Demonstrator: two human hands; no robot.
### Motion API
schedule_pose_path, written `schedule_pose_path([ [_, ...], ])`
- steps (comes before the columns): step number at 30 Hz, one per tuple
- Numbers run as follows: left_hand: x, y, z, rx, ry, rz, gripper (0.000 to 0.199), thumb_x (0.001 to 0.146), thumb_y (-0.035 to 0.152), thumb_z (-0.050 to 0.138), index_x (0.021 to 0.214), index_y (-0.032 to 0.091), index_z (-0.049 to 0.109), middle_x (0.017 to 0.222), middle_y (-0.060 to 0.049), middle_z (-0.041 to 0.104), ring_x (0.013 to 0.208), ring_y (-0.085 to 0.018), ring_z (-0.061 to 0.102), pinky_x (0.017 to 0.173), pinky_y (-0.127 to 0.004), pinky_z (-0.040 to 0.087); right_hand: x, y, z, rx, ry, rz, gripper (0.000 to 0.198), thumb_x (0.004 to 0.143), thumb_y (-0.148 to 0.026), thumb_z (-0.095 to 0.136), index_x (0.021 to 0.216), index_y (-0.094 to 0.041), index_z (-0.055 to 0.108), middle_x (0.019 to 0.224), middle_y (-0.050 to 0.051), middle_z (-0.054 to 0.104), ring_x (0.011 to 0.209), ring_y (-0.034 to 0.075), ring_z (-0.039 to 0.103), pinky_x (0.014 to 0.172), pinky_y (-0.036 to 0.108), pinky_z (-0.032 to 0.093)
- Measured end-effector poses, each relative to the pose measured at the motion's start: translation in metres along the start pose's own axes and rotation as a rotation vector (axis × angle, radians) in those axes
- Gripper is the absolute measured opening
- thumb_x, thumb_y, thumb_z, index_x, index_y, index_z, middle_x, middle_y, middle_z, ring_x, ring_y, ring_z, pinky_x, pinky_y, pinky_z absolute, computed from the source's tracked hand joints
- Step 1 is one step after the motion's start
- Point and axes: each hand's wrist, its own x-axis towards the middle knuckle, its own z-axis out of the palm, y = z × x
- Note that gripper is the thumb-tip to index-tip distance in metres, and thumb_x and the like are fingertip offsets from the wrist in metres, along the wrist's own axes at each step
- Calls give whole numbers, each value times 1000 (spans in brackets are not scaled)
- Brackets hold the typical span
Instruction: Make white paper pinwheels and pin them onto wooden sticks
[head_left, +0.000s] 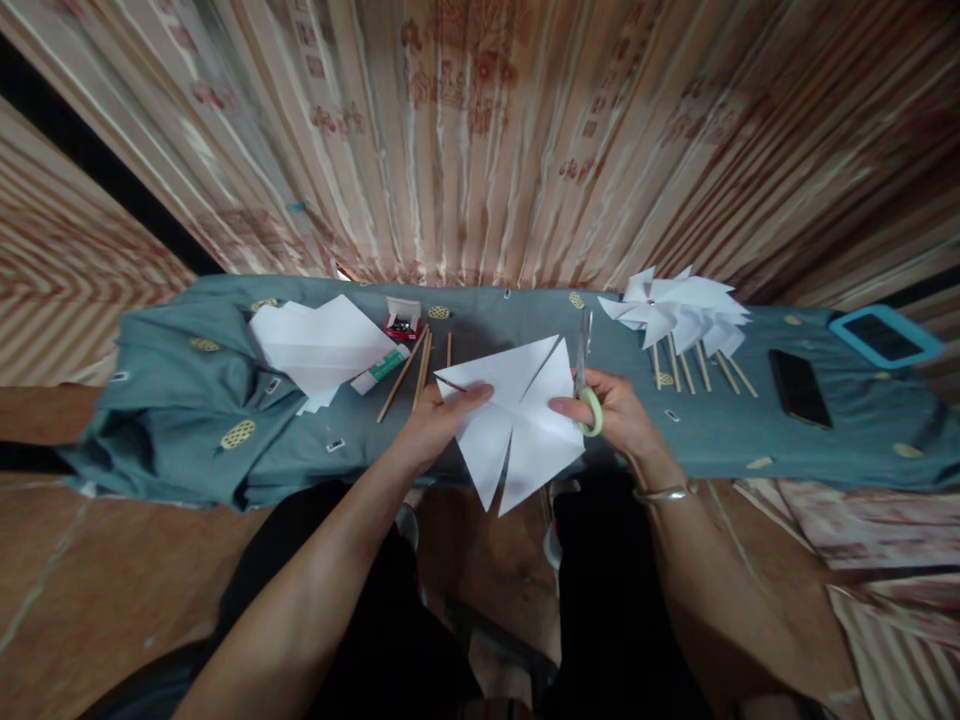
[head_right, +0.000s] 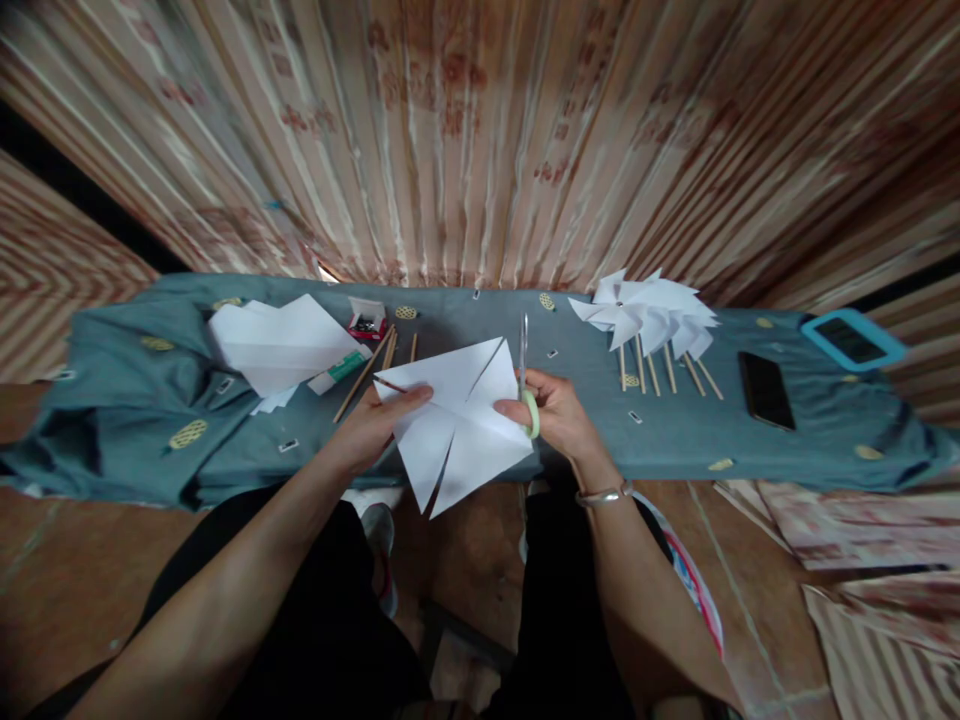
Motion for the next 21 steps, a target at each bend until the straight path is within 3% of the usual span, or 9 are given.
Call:
schedule_pose_path([
  [3,0,3,3,-147,-84,-29,44,57,49,88,83,16,74,88,-12,77,90,-31,72,83,-41,55,1,3,3,58,105,-5,40,47,-39,90,77,-21,71,62,-5,68,50,11,52,50,25,43],
  [6,-3,4,11,-281,-199,-24,47,63,56,82,92,19,74,102,-12,76,109,-33,67,91,-42,54,7,8,8,170,309,-73,38,48,-39,89,75,-22,69,67,-4,69,55,12,55,56,27,46],
  [10,-6,-9,29,-249,-207,9,47,61,53,84,94,21,72,114,-10,72,121,-32,60,96,-43,52,13,10,16,244,480,-162,40,48,-42,88,76,-23,66,76,-2,71,65,14,59,65,29,50],
  [13,-6,-22,46,-222,-214,78,51,52,34,91,98,25,71,114,-6,73,123,-28,60,106,-41,45,15,8,22,195,503,-174,42,50,-48,86,74,-23,63,70,-3,68,60,13,56,61,28,48],
  [16,-5,-22,60,-290,-142,96,49,62,32,87,107,24,68,111,-6,74,119,-26,62,107,-41,45,13,5,29,157,474,-178,41,54,-52,83,73,-22,61,61,-5,62,55,12,50,56,27,45],
  [21,1,-7,65,-486,12,17,44,75,28,78,115,19,64,114,-7,73,115,-26,65,99,-38,53,11,5,36,191,406,-169,38,55,-49,83,76,-23,64,67,-4,66,58,13,54,60,28,48],
])
